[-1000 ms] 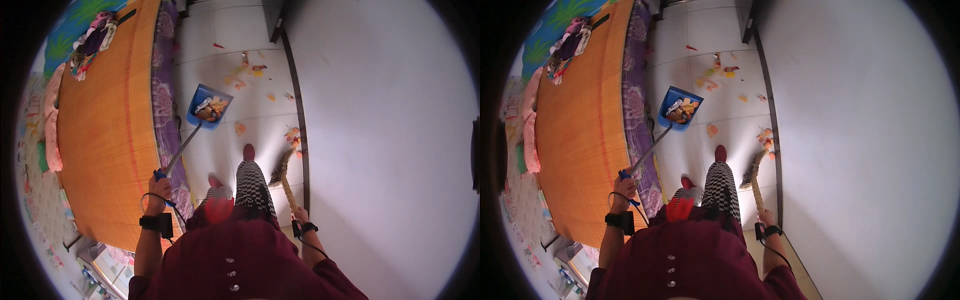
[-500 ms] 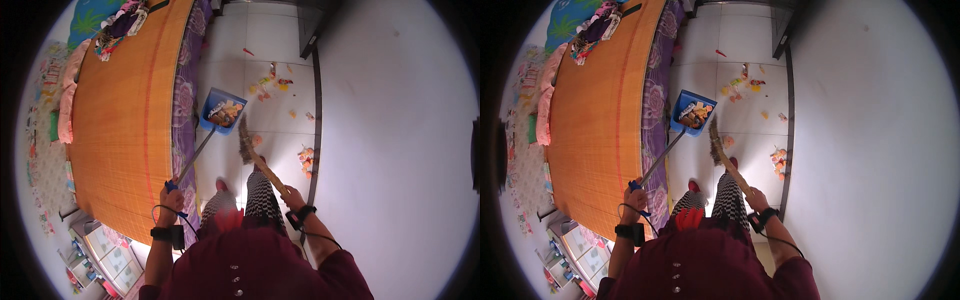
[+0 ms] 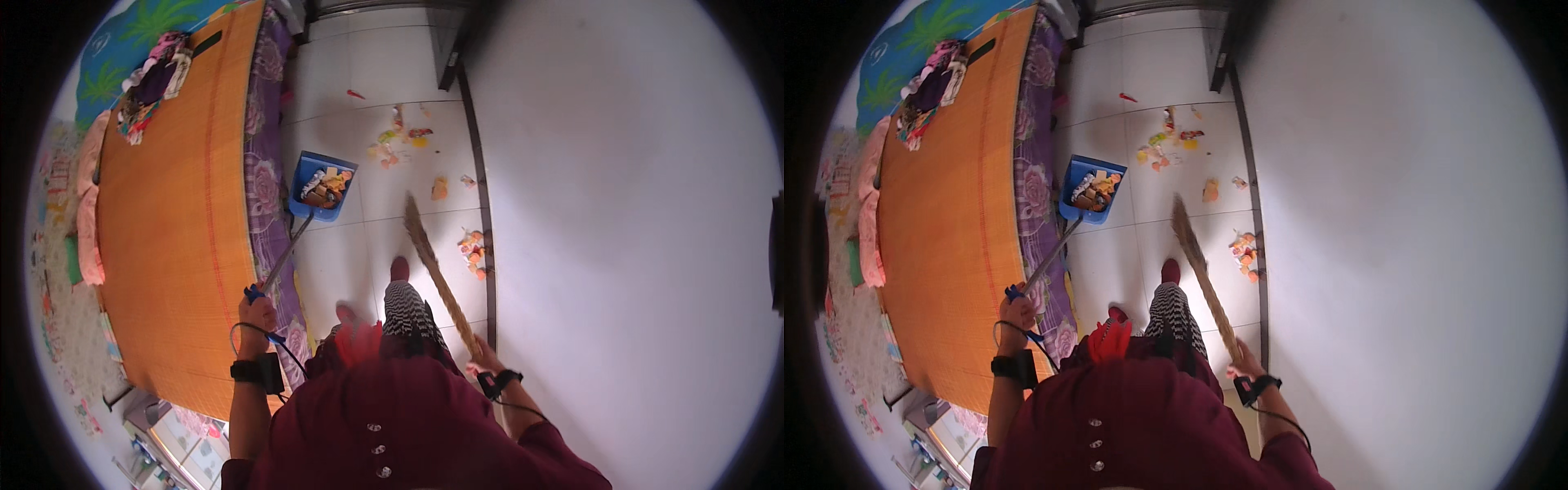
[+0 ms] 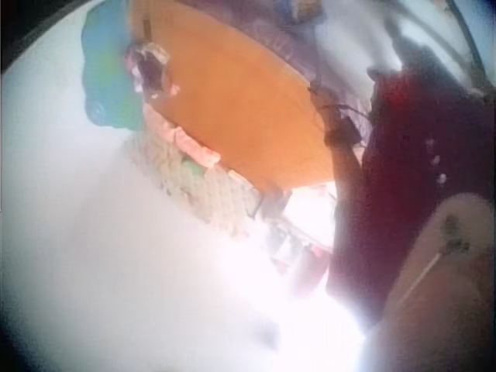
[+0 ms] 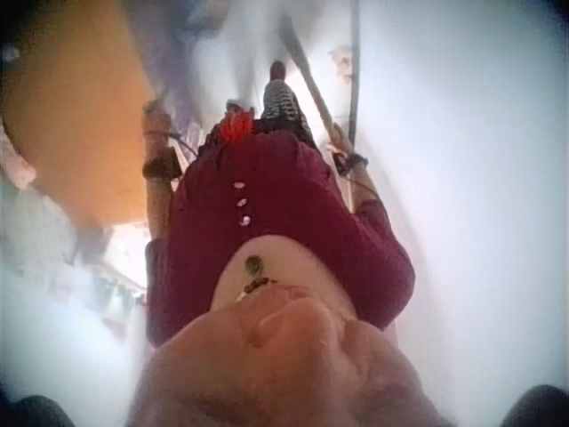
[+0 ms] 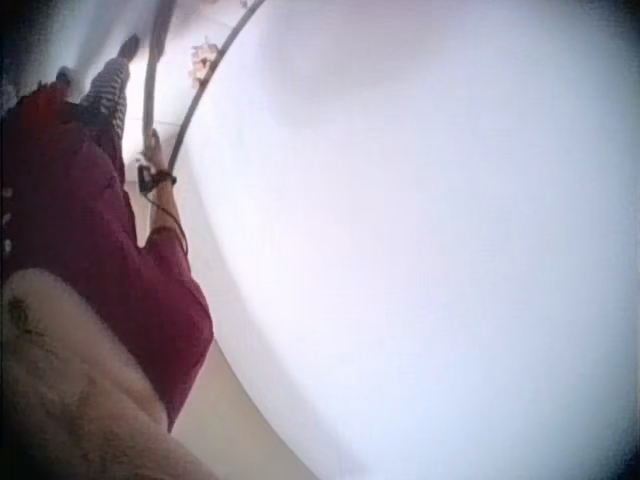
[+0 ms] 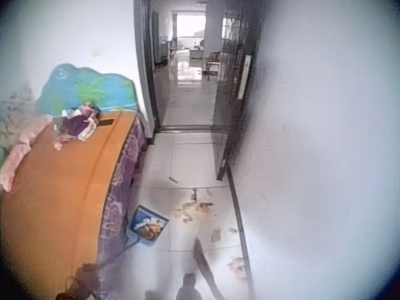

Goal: The person sweeps paper scraps and debris from the tiled floor into a dustpan using a broom.

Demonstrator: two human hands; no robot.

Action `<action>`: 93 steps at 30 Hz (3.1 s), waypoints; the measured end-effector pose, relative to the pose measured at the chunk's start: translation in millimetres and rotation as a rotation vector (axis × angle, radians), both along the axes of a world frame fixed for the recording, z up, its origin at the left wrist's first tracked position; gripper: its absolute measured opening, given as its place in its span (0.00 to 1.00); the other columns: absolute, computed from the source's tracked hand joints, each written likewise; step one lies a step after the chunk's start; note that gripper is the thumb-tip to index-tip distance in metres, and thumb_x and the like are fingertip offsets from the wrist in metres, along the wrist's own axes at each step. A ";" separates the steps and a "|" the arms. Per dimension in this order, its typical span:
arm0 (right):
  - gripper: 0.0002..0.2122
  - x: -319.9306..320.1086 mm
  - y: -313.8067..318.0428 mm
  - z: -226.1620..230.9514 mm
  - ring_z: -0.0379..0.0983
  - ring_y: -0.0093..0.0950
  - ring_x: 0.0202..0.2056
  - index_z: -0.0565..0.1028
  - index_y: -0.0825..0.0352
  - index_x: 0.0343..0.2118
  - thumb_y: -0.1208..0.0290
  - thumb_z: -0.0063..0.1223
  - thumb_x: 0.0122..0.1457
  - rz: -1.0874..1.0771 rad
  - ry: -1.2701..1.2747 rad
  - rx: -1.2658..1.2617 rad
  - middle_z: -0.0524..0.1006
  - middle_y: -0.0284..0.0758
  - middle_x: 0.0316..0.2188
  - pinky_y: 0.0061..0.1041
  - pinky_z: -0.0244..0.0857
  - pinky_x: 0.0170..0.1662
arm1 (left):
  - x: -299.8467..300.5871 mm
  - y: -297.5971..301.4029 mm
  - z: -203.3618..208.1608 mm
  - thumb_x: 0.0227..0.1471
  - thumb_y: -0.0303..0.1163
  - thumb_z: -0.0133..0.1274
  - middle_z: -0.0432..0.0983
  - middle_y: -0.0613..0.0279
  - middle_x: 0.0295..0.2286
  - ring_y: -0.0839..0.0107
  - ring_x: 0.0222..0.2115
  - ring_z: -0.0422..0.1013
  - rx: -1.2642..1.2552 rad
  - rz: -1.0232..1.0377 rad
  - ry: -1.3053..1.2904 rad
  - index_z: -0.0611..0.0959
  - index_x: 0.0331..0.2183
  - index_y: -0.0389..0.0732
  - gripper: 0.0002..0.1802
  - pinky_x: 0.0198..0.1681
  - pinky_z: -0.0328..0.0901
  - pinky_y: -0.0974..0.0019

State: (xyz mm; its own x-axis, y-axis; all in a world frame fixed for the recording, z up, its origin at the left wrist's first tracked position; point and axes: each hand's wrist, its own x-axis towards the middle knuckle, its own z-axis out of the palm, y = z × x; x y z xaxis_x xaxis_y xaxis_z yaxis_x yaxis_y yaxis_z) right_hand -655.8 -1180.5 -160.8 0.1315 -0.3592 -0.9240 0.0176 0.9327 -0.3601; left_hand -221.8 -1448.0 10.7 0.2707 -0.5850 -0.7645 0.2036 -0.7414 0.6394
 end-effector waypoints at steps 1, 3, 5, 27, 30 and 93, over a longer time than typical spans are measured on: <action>0.38 4.0 24.1 8.7 0.69 0.27 0.16 0.47 0.59 0.55 0.85 0.49 0.39 -0.046 0.020 0.087 0.71 0.38 0.21 0.26 0.64 0.18 | -1.7 -5.2 -4.4 0.43 0.24 0.41 0.52 0.75 0.11 0.84 0.08 0.50 -0.005 -0.001 0.006 0.67 0.42 0.45 0.20 0.09 0.44 0.78; 0.33 11.0 40.4 21.0 0.67 0.25 0.15 0.51 0.59 0.52 0.84 0.49 0.40 -0.171 0.046 0.207 0.69 0.36 0.16 0.24 0.63 0.17 | -0.1 -15.2 -20.3 0.43 0.23 0.41 0.52 0.75 0.11 0.84 0.08 0.49 -0.028 -0.004 0.057 0.68 0.41 0.45 0.19 0.08 0.44 0.78; 0.25 13.2 42.0 35.8 0.65 0.22 0.13 0.61 0.63 0.46 0.82 0.50 0.41 -0.326 0.070 0.279 0.67 0.33 0.13 0.21 0.61 0.16 | -17.8 -30.0 -22.4 0.43 0.23 0.42 0.51 0.76 0.11 0.84 0.07 0.49 -0.032 -0.011 0.051 0.69 0.39 0.46 0.17 0.08 0.43 0.79; 0.19 4.5 30.6 -57.2 0.69 0.30 0.22 0.62 0.67 0.40 0.79 0.50 0.41 -0.235 0.222 0.104 0.70 0.39 0.23 0.28 0.65 0.23 | -62.9 -52.0 -17.7 0.41 0.24 0.44 0.53 0.75 0.12 0.85 0.08 0.49 -0.025 -0.024 0.046 0.68 0.37 0.45 0.16 0.09 0.42 0.80; 0.05 1.6 -14.3 -79.3 0.61 0.23 0.11 0.62 0.65 0.22 0.78 0.45 0.44 -1.051 -0.458 0.491 0.61 0.29 0.11 0.23 0.58 0.12 | -58.4 -58.8 -17.8 0.41 0.24 0.44 0.53 0.74 0.12 0.84 0.09 0.49 -0.035 -0.041 0.046 0.68 0.37 0.44 0.16 0.09 0.42 0.79; 0.08 25.6 -363.3 -182.8 0.59 0.23 0.11 0.65 0.60 0.18 0.63 0.43 0.48 -0.570 0.009 0.212 0.62 0.29 0.11 0.21 0.55 0.12 | 55.2 -303.1 -63.1 0.42 0.24 0.43 0.53 0.74 0.12 0.84 0.09 0.51 0.097 -0.254 0.068 0.66 0.43 0.42 0.22 0.11 0.44 0.78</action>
State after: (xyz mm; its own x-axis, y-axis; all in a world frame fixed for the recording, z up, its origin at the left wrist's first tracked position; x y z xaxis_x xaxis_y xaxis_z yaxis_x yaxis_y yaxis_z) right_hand -630.1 -1543.8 -343.6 -0.0359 -0.1787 -0.9833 0.5328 0.8290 -0.1701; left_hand -166.7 -1751.1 -52.4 0.0709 -0.5512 -0.8314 0.0429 -0.8310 0.5546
